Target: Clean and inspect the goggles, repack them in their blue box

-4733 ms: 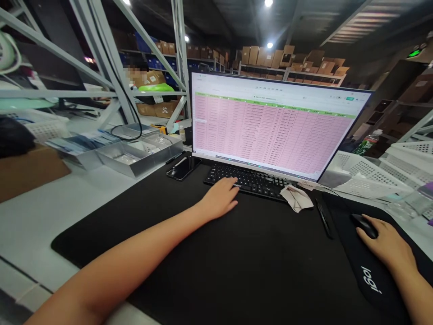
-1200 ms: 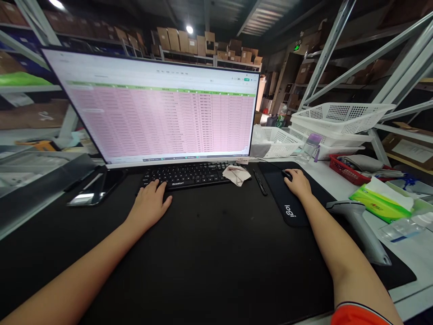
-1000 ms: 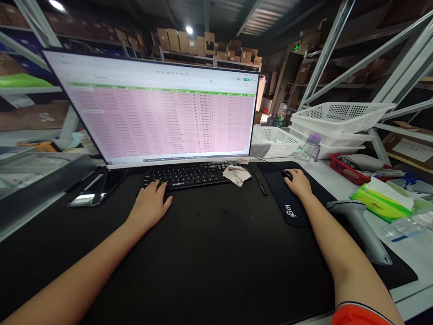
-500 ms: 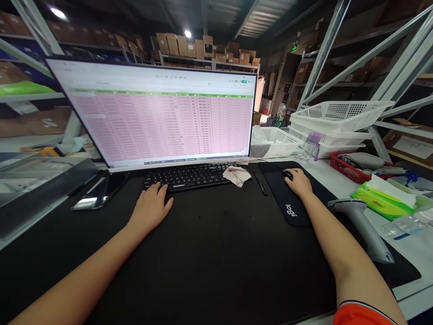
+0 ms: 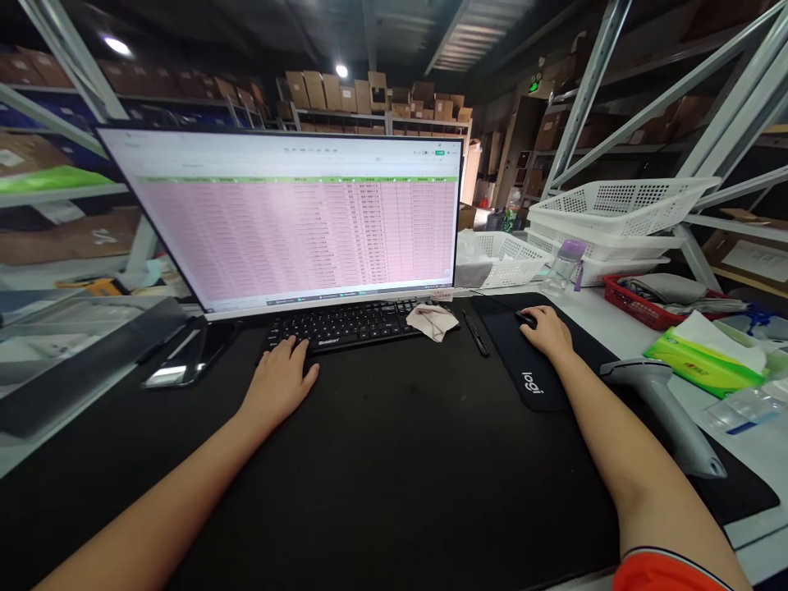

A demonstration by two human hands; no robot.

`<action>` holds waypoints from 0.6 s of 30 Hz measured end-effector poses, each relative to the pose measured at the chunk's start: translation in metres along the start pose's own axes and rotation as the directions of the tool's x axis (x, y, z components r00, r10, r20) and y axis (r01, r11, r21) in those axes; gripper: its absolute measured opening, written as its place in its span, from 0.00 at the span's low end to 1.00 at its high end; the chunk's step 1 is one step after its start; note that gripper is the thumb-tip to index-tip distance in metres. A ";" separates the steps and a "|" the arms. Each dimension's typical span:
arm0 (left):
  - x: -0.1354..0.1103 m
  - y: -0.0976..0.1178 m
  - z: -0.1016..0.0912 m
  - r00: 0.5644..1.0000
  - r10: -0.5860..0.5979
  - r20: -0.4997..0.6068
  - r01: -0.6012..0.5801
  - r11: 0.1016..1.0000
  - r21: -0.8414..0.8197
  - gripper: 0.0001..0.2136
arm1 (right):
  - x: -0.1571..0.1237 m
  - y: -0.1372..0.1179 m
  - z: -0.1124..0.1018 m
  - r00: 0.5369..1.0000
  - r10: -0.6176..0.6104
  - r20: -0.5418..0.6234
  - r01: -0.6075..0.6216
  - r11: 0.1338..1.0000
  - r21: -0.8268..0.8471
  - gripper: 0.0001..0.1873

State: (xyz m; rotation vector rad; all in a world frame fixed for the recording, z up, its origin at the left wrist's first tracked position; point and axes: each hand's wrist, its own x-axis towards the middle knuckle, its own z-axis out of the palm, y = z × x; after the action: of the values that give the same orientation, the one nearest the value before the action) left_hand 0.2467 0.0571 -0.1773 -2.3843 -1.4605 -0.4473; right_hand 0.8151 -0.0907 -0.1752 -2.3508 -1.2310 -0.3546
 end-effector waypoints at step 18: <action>0.000 0.002 -0.004 1.000 -0.017 0.016 0.017 1.000 -0.002 0.27 | -0.001 0.014 0.003 0.999 -0.049 0.023 0.049 0.998 -0.027 0.26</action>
State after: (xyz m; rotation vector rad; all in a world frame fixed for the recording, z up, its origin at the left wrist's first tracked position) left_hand 0.2479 0.0549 -0.1742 -2.3847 -1.4890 -0.4347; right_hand 0.8258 -0.0968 -0.1815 -2.3572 -1.3040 -0.3649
